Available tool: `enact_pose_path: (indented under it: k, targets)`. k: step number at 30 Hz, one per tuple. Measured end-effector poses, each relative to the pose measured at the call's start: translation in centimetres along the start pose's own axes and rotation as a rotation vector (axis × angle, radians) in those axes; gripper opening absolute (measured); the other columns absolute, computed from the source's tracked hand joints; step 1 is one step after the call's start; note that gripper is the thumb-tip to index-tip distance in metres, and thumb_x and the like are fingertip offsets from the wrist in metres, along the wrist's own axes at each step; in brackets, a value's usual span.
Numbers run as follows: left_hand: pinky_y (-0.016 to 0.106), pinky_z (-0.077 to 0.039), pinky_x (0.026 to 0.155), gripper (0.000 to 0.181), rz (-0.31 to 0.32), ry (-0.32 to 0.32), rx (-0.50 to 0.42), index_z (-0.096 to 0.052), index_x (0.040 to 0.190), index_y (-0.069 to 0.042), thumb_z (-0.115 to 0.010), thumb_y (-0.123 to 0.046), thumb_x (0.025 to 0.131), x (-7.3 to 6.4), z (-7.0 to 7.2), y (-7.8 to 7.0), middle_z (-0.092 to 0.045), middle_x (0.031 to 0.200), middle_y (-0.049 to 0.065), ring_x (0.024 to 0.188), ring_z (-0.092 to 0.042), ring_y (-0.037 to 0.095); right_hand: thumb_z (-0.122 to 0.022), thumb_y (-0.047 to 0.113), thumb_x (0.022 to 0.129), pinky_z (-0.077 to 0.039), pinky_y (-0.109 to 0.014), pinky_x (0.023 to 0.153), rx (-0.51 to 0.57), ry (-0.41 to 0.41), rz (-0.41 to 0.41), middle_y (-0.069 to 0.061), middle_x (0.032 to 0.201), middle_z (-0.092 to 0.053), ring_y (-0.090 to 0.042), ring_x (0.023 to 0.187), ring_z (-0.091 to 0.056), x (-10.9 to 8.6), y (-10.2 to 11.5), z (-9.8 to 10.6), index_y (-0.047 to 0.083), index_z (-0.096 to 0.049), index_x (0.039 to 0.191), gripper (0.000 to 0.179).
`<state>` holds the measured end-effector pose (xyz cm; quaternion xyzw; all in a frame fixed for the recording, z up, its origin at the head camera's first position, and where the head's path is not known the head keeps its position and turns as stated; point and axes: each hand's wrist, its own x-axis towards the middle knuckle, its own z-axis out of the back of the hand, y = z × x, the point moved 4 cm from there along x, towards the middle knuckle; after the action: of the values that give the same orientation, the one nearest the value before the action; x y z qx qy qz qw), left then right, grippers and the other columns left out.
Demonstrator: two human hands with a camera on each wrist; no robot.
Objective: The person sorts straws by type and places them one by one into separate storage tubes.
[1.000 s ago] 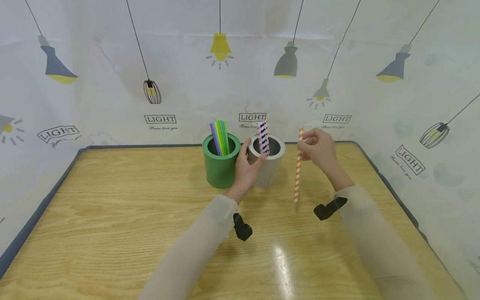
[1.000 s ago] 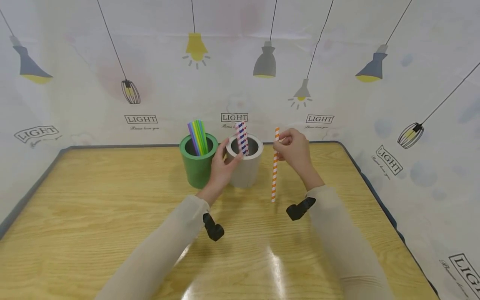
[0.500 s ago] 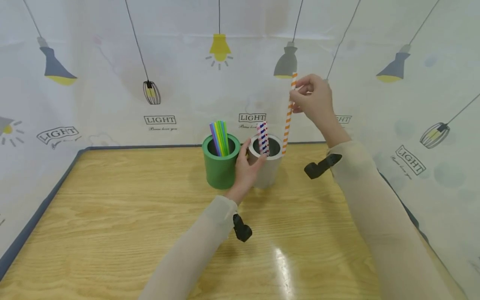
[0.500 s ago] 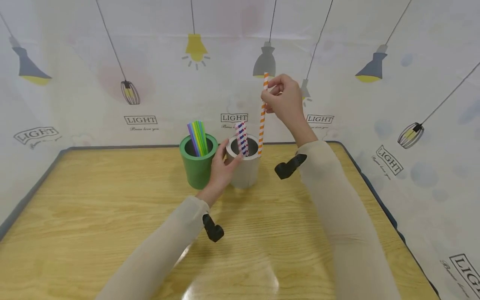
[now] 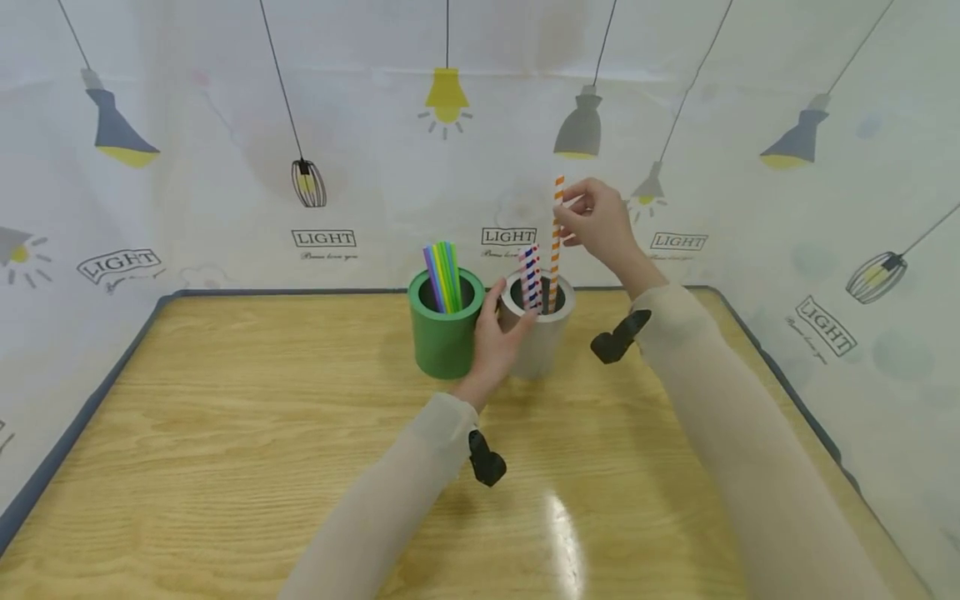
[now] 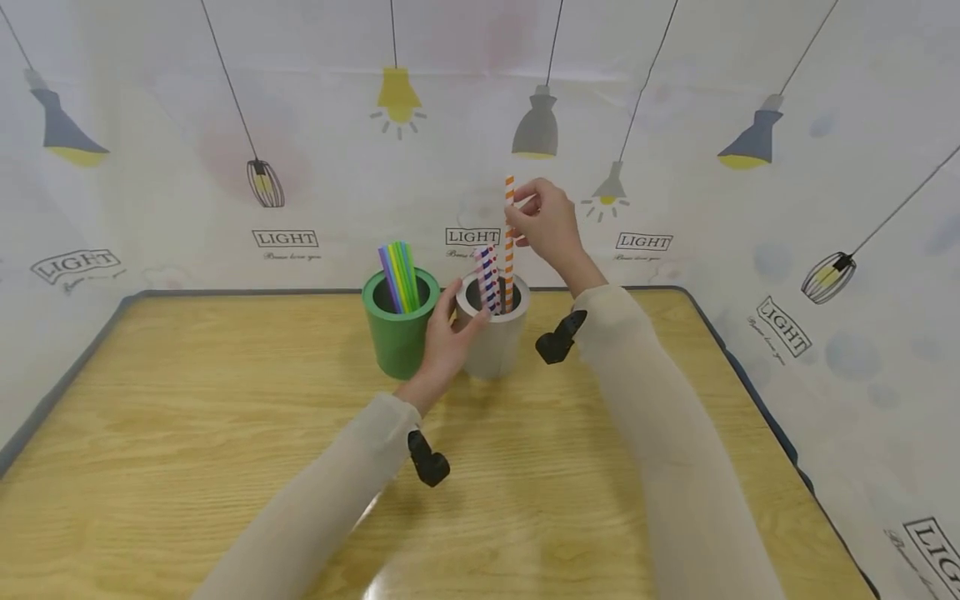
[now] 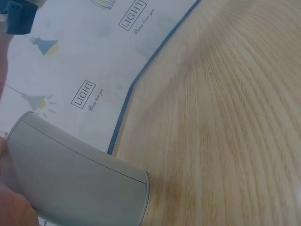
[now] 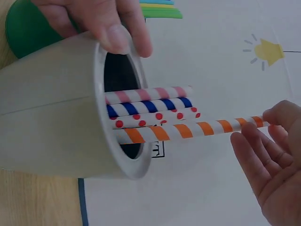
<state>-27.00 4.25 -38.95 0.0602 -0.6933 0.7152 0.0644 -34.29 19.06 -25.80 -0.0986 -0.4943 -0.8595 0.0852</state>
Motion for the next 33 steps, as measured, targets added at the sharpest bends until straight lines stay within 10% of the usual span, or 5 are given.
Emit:
enact_pose_path:
  k: [16,33]
  targets:
    - [0.035,-0.030,0.105,0.066,-0.004,-0.030,-0.007,-0.031,0.142,-0.009,-0.065,-0.015,0.085,-0.1,-0.6,-0.2,-0.036,0.142,0.009,0.129,-0.032,0.022,-0.059,0.016,0.089,-0.056,-0.032,0.062,-0.044,0.129,-0.208,-0.018,0.092,-0.062,-0.020,0.069,-0.063,-2.3,-5.0,-1.8,-0.002,-0.052,0.109,0.028]
    - [0.035,-0.019,0.110,0.068,0.069,0.005,0.036,-0.028,0.144,-0.016,-0.063,-0.023,0.087,-0.6,-0.6,-0.4,-0.029,0.147,0.002,0.133,-0.024,0.017,-0.065,0.020,0.085,-0.055,-0.034,0.065,-0.166,0.193,-0.213,-0.017,0.089,-0.062,-0.019,0.070,-0.061,-2.5,-6.0,-2.1,-0.003,-0.059,0.104,0.031]
